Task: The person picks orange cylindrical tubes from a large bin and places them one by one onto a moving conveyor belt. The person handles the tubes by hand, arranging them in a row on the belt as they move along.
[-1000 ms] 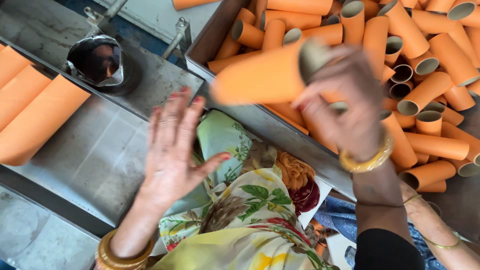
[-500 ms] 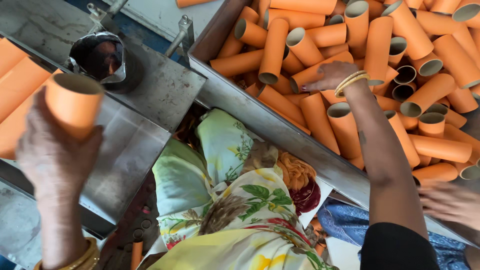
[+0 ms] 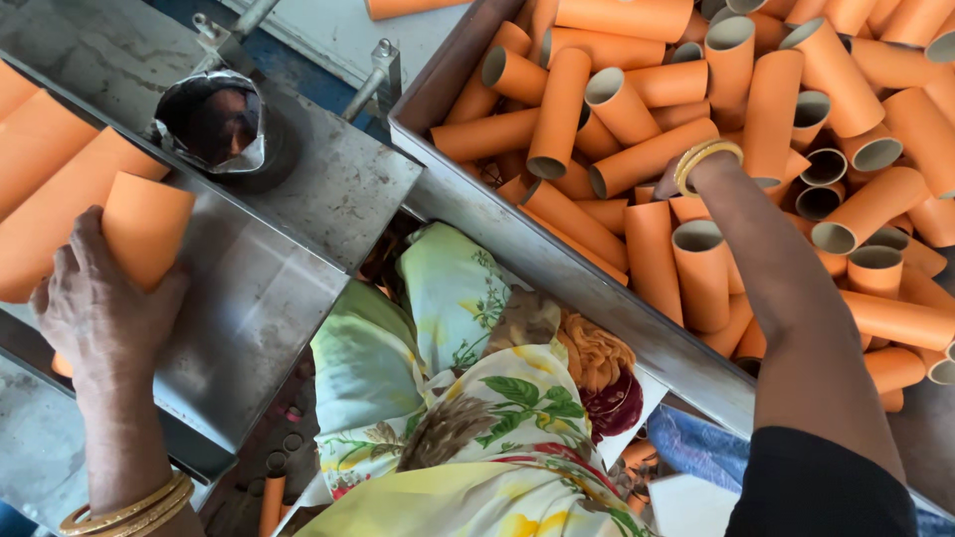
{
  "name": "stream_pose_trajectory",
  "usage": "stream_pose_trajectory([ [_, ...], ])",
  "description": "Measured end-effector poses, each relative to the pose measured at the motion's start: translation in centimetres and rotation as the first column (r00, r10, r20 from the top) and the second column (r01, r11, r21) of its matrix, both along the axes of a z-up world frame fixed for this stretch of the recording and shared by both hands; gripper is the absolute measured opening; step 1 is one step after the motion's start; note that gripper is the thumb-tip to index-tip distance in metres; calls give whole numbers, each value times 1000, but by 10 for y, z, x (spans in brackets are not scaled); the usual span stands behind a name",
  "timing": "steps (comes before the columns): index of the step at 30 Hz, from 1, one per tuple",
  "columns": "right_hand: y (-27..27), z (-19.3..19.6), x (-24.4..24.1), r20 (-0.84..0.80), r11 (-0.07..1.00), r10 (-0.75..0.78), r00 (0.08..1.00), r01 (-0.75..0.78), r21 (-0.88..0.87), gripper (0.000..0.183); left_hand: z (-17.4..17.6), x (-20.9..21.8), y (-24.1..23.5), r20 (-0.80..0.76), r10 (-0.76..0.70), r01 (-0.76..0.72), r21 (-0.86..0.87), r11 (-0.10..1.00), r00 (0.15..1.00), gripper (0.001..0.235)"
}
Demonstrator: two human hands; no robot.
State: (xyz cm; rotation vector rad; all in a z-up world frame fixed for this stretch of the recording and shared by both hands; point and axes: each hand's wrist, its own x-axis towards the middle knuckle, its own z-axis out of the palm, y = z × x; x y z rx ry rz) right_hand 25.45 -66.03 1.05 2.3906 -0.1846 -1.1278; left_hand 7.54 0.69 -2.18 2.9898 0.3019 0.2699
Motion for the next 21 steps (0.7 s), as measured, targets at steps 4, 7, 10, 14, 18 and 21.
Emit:
stream_pose_trajectory([
  [4,-19,3,-13,-16,998,-22,1000,23,55,92,-1,2,-2,30,-24,25,-19,1000,999,84],
  [7,-29,10,-17,-41,992,-33,999,38,122,91,-1,0,-1,69,-46,43,35,998,997,88],
  [10,-44,16,-27,-72,978,-62,995,75,193,92,-1,3,-2,-14,-8,8,1,1000,1000,91],
  [14,-58,24,-40,-93,955,-106,990,127,266,93,-4,2,-2,3,-36,36,-26,999,999,88],
  [18,-57,39,-45,-81,935,-122,989,142,325,95,-8,0,3,41,-48,48,-8,999,998,89],
  [21,-72,65,-71,-11,905,-162,987,153,397,97,-11,5,9,33,-47,47,-3,999,998,88],
])
